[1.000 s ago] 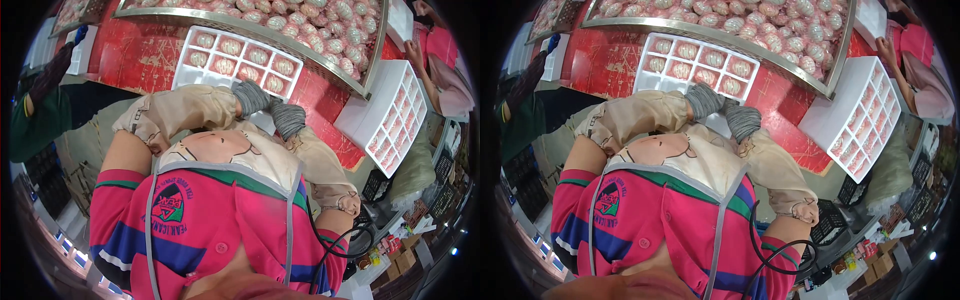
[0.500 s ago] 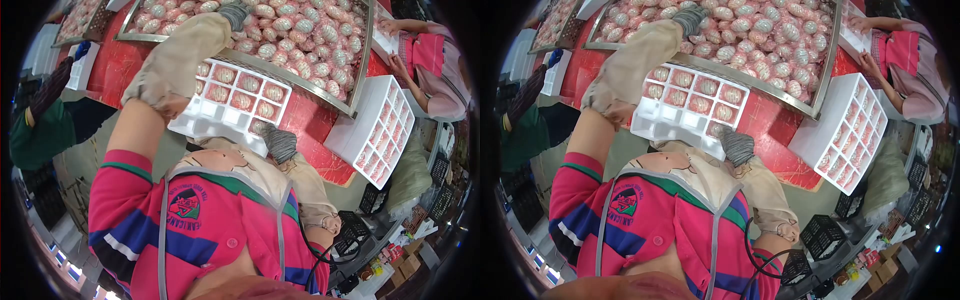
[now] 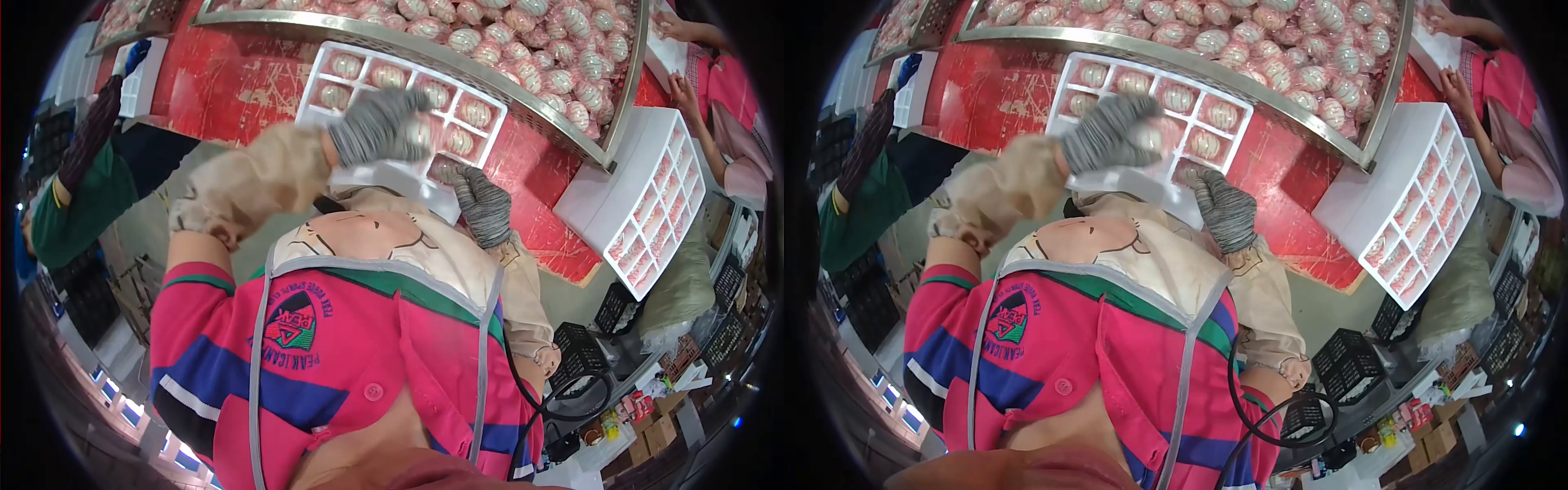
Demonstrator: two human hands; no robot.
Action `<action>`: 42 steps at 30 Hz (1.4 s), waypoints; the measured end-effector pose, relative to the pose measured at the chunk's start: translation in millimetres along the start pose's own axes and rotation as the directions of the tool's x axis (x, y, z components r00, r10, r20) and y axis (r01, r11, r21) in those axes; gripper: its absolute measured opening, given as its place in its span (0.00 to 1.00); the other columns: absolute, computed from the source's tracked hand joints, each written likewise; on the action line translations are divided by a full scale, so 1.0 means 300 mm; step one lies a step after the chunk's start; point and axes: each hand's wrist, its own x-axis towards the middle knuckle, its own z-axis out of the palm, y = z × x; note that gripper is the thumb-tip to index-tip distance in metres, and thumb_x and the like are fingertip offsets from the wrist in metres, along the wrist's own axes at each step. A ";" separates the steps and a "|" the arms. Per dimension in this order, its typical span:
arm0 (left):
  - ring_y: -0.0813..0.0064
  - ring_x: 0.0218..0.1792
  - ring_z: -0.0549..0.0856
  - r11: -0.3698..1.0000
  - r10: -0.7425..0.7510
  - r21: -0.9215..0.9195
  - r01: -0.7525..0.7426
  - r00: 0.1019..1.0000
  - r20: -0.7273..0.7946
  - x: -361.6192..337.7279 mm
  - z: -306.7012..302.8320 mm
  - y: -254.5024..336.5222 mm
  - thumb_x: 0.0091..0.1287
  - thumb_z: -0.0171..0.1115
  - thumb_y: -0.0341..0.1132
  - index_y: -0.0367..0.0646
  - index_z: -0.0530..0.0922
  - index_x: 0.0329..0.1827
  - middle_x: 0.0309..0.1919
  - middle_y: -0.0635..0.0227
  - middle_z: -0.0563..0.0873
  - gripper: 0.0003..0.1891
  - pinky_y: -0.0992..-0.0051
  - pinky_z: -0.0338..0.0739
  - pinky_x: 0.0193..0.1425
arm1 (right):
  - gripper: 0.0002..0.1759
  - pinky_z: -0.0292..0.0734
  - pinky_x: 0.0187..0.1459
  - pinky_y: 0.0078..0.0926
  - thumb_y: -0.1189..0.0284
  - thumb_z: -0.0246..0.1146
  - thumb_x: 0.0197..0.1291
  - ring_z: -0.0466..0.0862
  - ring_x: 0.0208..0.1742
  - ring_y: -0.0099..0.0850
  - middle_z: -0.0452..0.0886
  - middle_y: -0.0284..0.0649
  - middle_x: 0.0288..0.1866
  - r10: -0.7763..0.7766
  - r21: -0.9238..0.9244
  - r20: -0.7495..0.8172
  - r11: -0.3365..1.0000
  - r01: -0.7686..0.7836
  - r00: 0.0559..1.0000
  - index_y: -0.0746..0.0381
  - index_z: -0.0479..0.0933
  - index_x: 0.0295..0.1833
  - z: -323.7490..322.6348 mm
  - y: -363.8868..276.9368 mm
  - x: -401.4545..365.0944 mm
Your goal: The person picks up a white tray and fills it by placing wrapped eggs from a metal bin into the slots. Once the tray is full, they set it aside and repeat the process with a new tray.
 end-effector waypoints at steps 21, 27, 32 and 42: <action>0.60 0.34 0.81 0.893 -0.177 0.447 0.054 0.954 0.240 -0.189 0.101 -0.050 0.54 0.65 0.46 0.47 0.80 0.45 0.28 0.65 0.80 0.18 0.63 0.74 0.38 | 0.21 0.76 0.30 0.40 0.56 0.53 0.63 0.84 0.32 0.40 0.82 0.46 0.29 -0.205 -0.461 0.402 0.797 0.390 0.893 0.64 0.72 0.46 0.134 -0.078 0.145; 0.58 0.22 0.81 0.842 -0.230 0.539 0.014 0.914 0.335 -0.165 0.117 -0.049 0.57 0.62 0.48 0.47 0.80 0.39 0.18 0.63 0.79 0.16 0.57 0.73 0.28 | 0.18 0.75 0.26 0.42 0.59 0.54 0.62 0.84 0.29 0.41 0.82 0.45 0.27 -0.236 -0.514 0.384 0.749 0.419 0.893 0.64 0.72 0.46 0.175 -0.037 0.150; 0.59 0.24 0.84 0.853 -0.307 0.510 0.116 0.900 0.309 -0.138 0.154 -0.052 0.58 0.58 0.48 0.47 0.82 0.35 0.21 0.58 0.83 0.15 0.59 0.74 0.27 | 0.15 0.75 0.23 0.44 0.62 0.54 0.62 0.84 0.27 0.41 0.83 0.45 0.27 -0.172 -0.575 0.427 0.706 0.413 0.888 0.64 0.72 0.43 0.214 -0.034 0.181; 0.59 0.30 0.84 0.880 -0.173 0.476 -0.001 0.931 0.322 0.134 0.026 0.043 0.57 0.57 0.36 0.48 0.82 0.38 0.26 0.58 0.84 0.09 0.61 0.78 0.36 | 0.16 0.79 0.32 0.39 0.59 0.50 0.66 0.85 0.36 0.40 0.84 0.44 0.35 -0.147 -0.450 0.431 0.820 0.354 0.890 0.57 0.78 0.44 0.157 -0.129 0.193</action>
